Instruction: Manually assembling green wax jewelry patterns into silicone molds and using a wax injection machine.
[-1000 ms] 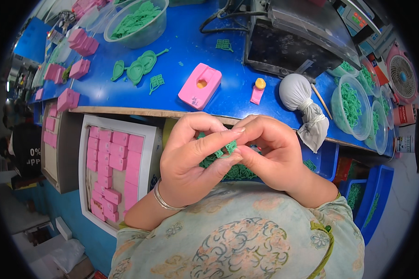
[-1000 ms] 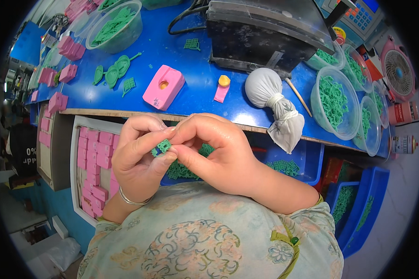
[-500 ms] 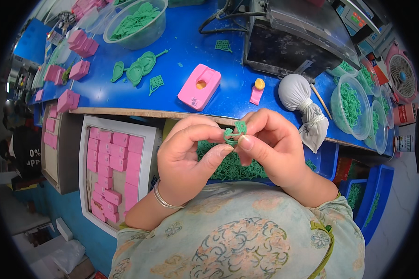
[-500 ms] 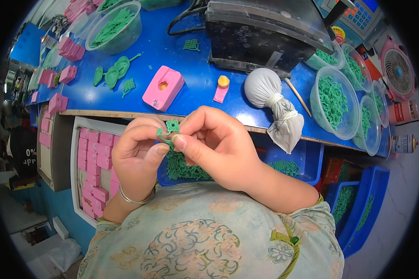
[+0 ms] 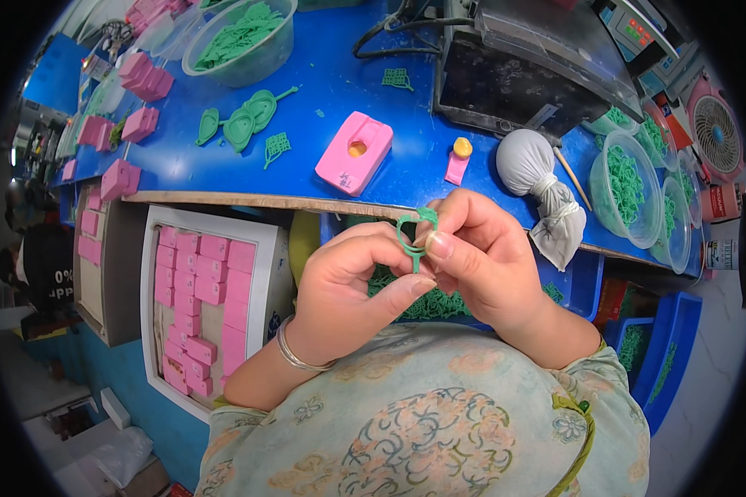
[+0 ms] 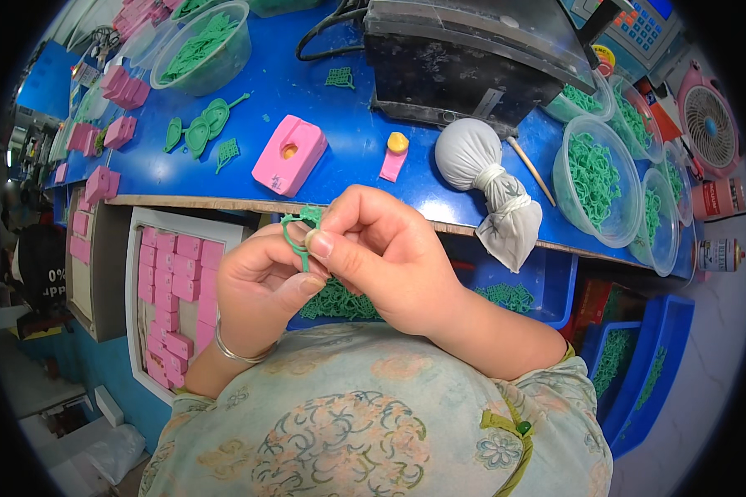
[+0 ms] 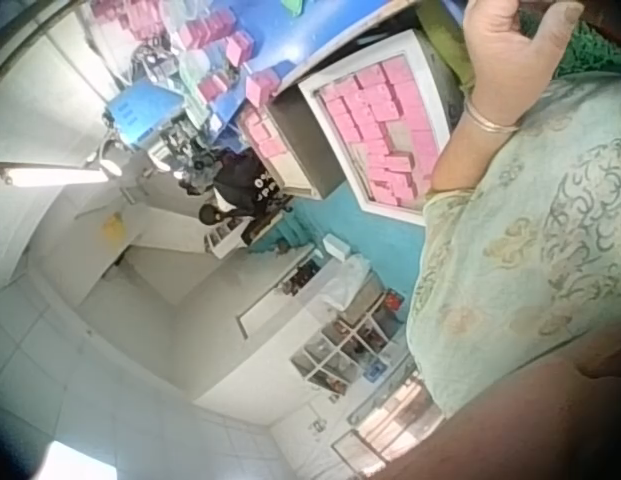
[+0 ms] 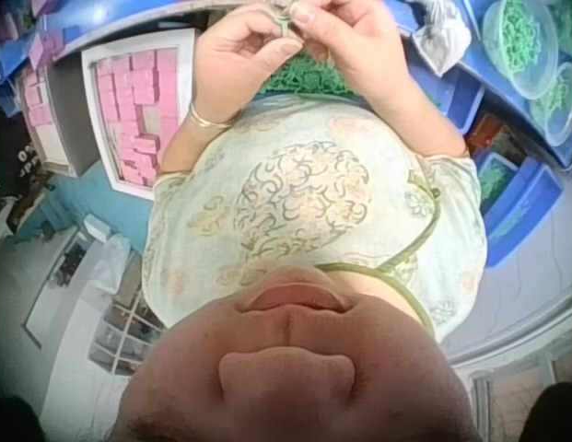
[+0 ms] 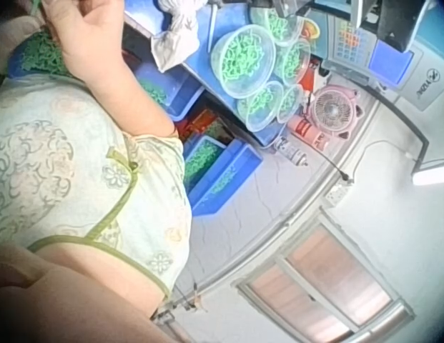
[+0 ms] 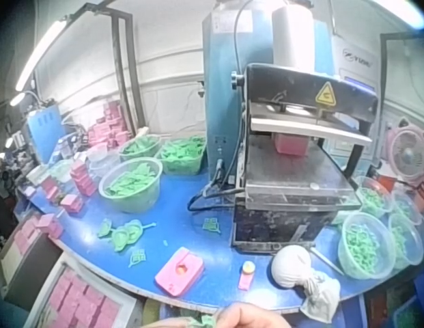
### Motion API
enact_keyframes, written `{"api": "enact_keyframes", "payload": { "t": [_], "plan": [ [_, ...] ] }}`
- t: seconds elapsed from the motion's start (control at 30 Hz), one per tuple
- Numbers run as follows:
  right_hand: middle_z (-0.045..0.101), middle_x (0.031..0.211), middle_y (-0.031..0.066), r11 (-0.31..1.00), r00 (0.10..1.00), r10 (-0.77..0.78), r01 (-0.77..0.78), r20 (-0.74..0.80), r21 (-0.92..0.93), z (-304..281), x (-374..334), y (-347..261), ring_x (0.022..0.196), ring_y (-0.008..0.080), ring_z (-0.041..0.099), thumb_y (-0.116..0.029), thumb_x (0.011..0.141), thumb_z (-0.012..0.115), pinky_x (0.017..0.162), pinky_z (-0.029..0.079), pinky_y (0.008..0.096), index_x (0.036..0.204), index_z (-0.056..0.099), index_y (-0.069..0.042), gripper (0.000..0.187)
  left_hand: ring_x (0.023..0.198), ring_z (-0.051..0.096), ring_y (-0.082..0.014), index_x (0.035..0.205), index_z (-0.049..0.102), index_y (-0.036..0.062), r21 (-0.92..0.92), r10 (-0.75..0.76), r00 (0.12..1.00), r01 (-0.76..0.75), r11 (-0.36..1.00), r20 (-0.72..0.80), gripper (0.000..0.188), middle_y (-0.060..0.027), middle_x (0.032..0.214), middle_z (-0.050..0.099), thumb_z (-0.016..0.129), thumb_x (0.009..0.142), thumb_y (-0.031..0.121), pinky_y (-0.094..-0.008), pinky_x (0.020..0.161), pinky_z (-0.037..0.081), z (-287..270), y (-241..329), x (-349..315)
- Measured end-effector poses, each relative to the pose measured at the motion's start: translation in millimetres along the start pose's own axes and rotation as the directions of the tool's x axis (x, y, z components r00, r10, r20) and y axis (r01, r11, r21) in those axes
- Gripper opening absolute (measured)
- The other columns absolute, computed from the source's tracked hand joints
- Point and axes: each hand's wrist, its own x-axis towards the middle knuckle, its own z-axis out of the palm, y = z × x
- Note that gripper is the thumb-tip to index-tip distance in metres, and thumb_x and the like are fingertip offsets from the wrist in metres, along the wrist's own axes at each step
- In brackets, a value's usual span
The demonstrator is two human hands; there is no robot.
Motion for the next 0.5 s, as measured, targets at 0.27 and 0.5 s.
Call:
{"api": "enact_keyframes", "payload": {
  "t": [0.27,0.5],
  "plan": [
    [0.054,0.075,0.0008,1.0,1.0,0.005,-0.006,0.01,0.031,-1.0,0.8,2.3,0.057,0.0025,0.04,-0.015,0.09,0.051,0.049,0.031,0.0173,0.086,0.048,-0.005,0.011,0.079,0.055,-0.0134,0.082,0.056,-0.0004,-0.082,0.0,1.0,-0.001,0.997,-0.02,0.009,-0.0078,0.085,0.059,0.063,0.076,-0.002,-0.0246,0.069,0.042,2.1,0.0,-1.5],
    [0.051,0.073,-0.0003,0.997,0.994,-0.067,0.069,-0.082,0.021,-1.6,0.9,3.7,0.057,0.003,0.039,-0.013,0.09,0.051,0.049,0.031,0.0175,0.088,0.05,-0.004,0.01,0.081,0.052,-0.0123,0.082,0.053,-0.0005,-0.087,-0.022,1.0,0.02,0.996,-0.022,0.008,-0.0071,0.086,0.053,0.058,0.079,-0.005,-0.0243,0.072,0.042,-1.6,-3.4,-5.4]
  ]
}}
